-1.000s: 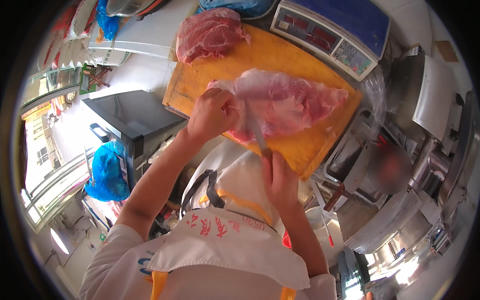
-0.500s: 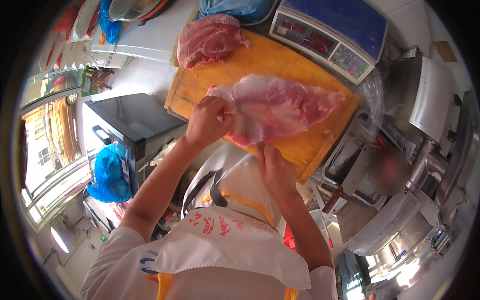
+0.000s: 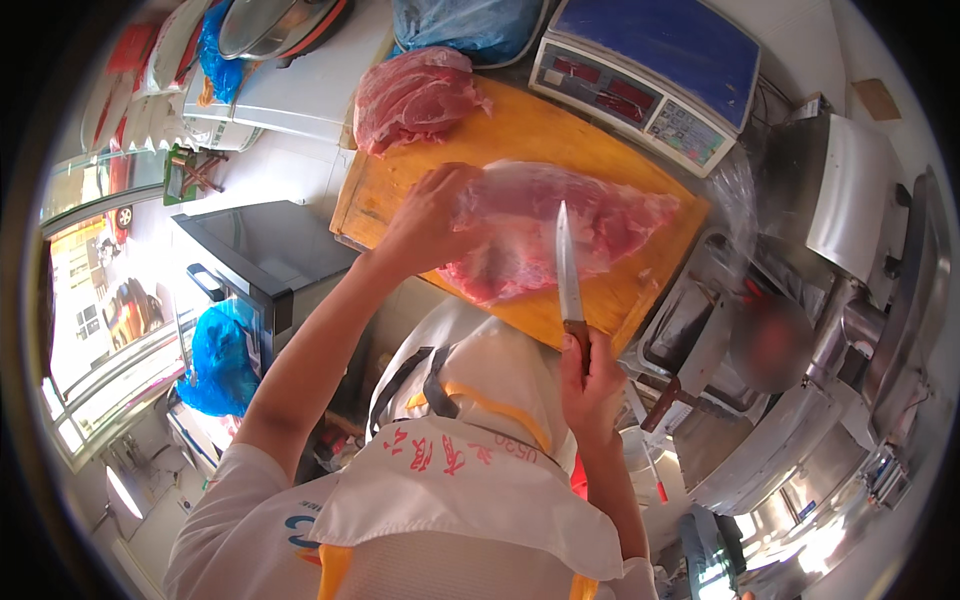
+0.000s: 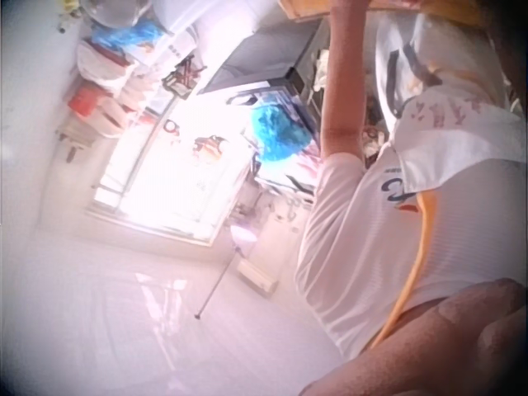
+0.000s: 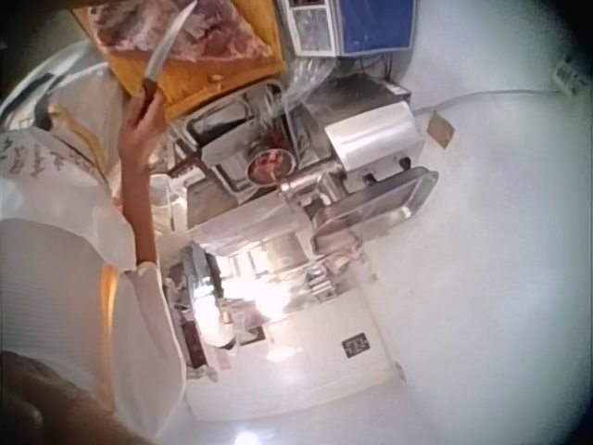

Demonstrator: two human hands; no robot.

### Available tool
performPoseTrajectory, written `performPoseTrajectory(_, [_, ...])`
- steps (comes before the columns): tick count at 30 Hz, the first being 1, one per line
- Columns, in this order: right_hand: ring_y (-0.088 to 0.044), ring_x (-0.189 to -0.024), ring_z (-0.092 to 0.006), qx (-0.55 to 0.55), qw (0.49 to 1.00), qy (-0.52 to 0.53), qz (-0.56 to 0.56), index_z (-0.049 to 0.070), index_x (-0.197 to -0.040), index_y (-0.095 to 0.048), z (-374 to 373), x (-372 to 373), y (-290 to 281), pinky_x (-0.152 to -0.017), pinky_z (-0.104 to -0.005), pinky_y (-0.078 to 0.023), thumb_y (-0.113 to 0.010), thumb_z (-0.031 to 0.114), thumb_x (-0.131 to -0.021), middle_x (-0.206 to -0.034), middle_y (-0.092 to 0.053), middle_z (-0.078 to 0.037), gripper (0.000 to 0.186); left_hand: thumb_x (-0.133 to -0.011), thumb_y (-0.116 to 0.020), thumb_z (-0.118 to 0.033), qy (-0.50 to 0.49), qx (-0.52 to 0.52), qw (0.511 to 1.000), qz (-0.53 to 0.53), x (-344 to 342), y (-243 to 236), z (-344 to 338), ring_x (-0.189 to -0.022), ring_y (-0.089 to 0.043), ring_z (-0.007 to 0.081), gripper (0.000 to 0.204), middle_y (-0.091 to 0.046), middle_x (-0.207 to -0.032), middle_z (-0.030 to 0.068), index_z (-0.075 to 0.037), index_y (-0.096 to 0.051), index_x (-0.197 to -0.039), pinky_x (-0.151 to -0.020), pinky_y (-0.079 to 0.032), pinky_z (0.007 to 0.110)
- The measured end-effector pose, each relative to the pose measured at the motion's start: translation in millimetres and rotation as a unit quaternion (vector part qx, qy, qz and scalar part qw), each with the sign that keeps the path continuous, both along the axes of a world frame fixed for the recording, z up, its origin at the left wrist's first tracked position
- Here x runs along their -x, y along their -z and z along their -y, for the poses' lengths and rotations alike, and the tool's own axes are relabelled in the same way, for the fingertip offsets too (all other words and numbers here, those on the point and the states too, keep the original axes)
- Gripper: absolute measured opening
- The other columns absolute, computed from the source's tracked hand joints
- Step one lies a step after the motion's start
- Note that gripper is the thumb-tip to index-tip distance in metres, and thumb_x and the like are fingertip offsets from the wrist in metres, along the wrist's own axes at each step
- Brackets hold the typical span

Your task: The person is using a knife to cut and trim fat and connective tissue from a large piece of raw meat on a wooden cutting board.

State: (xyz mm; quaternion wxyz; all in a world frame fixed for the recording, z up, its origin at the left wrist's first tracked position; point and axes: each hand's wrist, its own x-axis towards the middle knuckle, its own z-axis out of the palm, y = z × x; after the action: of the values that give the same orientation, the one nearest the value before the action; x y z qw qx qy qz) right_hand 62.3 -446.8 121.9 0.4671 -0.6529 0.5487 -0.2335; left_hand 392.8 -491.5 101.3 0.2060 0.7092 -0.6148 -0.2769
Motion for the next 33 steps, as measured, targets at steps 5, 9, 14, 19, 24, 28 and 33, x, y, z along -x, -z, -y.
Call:
performPoseTrajectory(5, [-0.049, -0.054, -0.0042, -0.064, 0.993, 0.09, 0.038, 0.0, -0.115, -0.067, -10.5, 16.2, 12.5, -0.049, -0.0244, -0.039, -0.064, 0.014, -0.114, -0.073, -0.06, 0.0, 0.015, -0.078, -0.082, -0.041, -0.005, -0.144, 0.986, 0.089, 12.9, 4.3, 13.4, -0.139, -0.057, 0.0429, 0.084, -0.065, -0.145, 0.0226, -0.004, -0.06, -0.151, -0.117, -0.048, 0.051])
performPoseTrajectory(9, [-0.046, -0.052, -0.0042, -0.116, 0.976, 0.165, 0.084, 0.001, -0.114, -0.065, -16.0, 19.9, 17.9, -0.047, -0.0247, -0.037, -0.063, 0.015, -0.114, -0.073, -0.057, 0.001, 0.014, -0.076, -0.081, -0.04, -0.01, -0.272, 0.962, -0.004, 15.3, -28.3, 30.3, -0.122, -0.069, 0.043, 0.07, -0.075, -0.125, 0.0247, 0.0, -0.072, -0.132, -0.105, -0.055, 0.05])
performPoseTrajectory(14, [-0.053, -0.065, -0.0049, -0.184, 0.921, 0.267, 0.217, 0.003, -0.117, -0.063, -16.6, 6.8, 39.2, -0.056, -0.0243, -0.044, -0.07, 0.014, -0.111, -0.088, -0.06, 0.001, 0.015, -0.078, -0.079, -0.035, -0.07, -0.236, 0.969, 0.038, 40.3, -28.3, 7.3, -0.11, -0.073, 0.0435, 0.052, -0.077, -0.111, 0.0239, 0.001, -0.075, -0.115, -0.096, -0.058, 0.05])
performPoseTrajectory(19, [-0.062, -0.092, -0.0075, -0.142, 0.91, 0.311, 0.233, 0.005, -0.127, -0.064, -8.4, -20.3, 61.0, -0.083, -0.0258, -0.053, -0.077, 0.013, -0.107, -0.105, -0.063, 0.001, 0.025, -0.081, -0.078, -0.032, -0.038, -0.229, 0.97, 0.069, 29.5, -11.4, 5.0, -0.13, -0.062, 0.0467, 0.061, -0.068, -0.135, 0.0259, -0.001, -0.067, -0.132, -0.113, -0.049, 0.054])
performPoseTrajectory(24, [-0.052, -0.088, -0.0049, -0.118, 0.876, 0.382, 0.271, 0.008, -0.115, -0.062, 17.4, -64.8, 63.3, -0.081, -0.0233, -0.045, -0.081, 0.015, -0.104, -0.097, -0.052, 0.006, 0.023, -0.077, -0.088, -0.033, 0.104, -0.014, 0.994, -0.028, -11.6, 48.8, 26.2, -0.139, -0.058, 0.0443, 0.092, -0.055, -0.147, 0.0274, -0.004, -0.052, -0.156, -0.121, -0.043, 0.054])
performPoseTrajectory(28, [-0.055, -0.096, -0.0059, -0.068, 0.836, 0.427, 0.338, 0.007, -0.123, -0.064, 32.1, -95.5, 60.2, -0.088, -0.0248, -0.046, -0.081, 0.012, -0.104, -0.103, -0.056, 0.005, 0.026, -0.072, -0.095, -0.038, 0.136, -0.13, 0.976, -0.105, -6.5, 31.0, 71.1, -0.137, -0.063, 0.0416, 0.102, -0.056, -0.153, 0.0263, -0.007, -0.053, -0.16, -0.113, -0.052, 0.051])
performPoseTrajectory(33, [-0.059, -0.097, -0.0077, -0.105, 0.82, 0.425, 0.368, 0.008, -0.129, -0.063, 42.1, -88.6, 74.4, -0.086, -0.0262, -0.049, -0.08, 0.01, -0.103, -0.109, -0.062, 0.006, 0.031, -0.073, -0.093, -0.045, 0.099, -0.261, 0.936, -0.213, -2.5, 25.9, 76.0, -0.128, -0.068, 0.0414, 0.085, -0.063, -0.147, 0.0275, -0.005, -0.068, -0.144, -0.101, -0.058, 0.049])
